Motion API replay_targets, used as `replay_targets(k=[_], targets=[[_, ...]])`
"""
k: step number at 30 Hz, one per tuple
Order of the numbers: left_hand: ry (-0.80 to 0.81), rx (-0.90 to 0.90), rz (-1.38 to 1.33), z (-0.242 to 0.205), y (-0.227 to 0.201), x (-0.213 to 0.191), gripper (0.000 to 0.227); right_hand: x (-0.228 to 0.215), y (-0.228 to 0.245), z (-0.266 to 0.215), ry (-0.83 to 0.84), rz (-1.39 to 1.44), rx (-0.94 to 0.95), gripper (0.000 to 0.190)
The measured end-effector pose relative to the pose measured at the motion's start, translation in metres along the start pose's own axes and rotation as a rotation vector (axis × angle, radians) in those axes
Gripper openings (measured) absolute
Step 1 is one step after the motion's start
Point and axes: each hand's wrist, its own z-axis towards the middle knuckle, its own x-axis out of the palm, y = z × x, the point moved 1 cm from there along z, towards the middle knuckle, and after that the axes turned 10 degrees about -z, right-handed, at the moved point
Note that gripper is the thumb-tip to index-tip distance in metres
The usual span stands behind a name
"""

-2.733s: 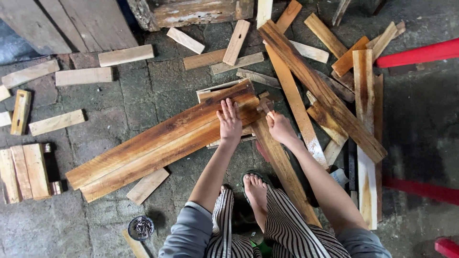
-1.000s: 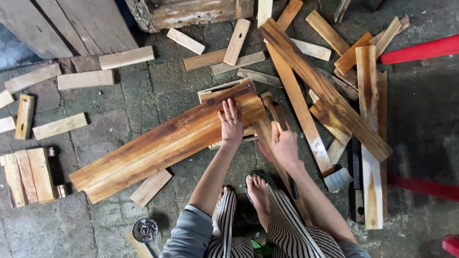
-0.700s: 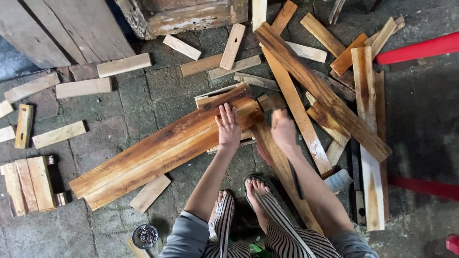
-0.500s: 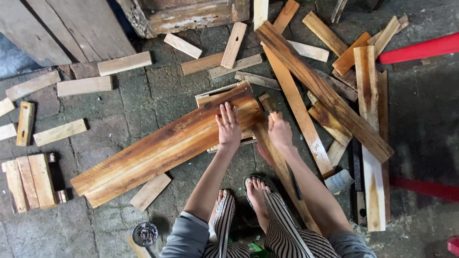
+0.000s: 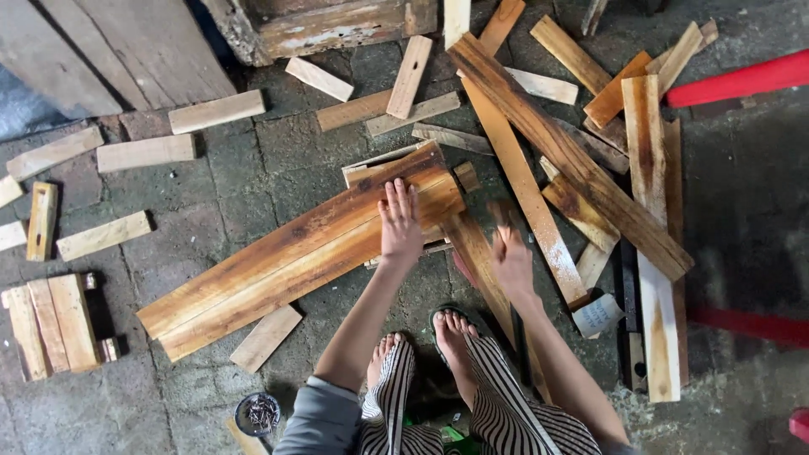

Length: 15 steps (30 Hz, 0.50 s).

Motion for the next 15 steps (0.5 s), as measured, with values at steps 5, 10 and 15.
replay_targets(k=[5, 10, 15], targets=[[-0.050, 0.065, -0.038, 0.005, 0.011, 0.027, 0.098, -0.007, -0.034, -0.030, 0.063, -0.079, 0.086, 0.024], [-0.063, 0.111, -0.162, 0.002, 0.018, 0.039, 0.104, 0.000, -0.096, -0.037, -0.008, -0.313, 0.121, 0.031], [-0.413, 0.266, -0.125, -0.016, 0.023, 0.044, 0.063, -0.027, -0.119, -0.023, -0.023, -0.489, 0.016, 0.029]])
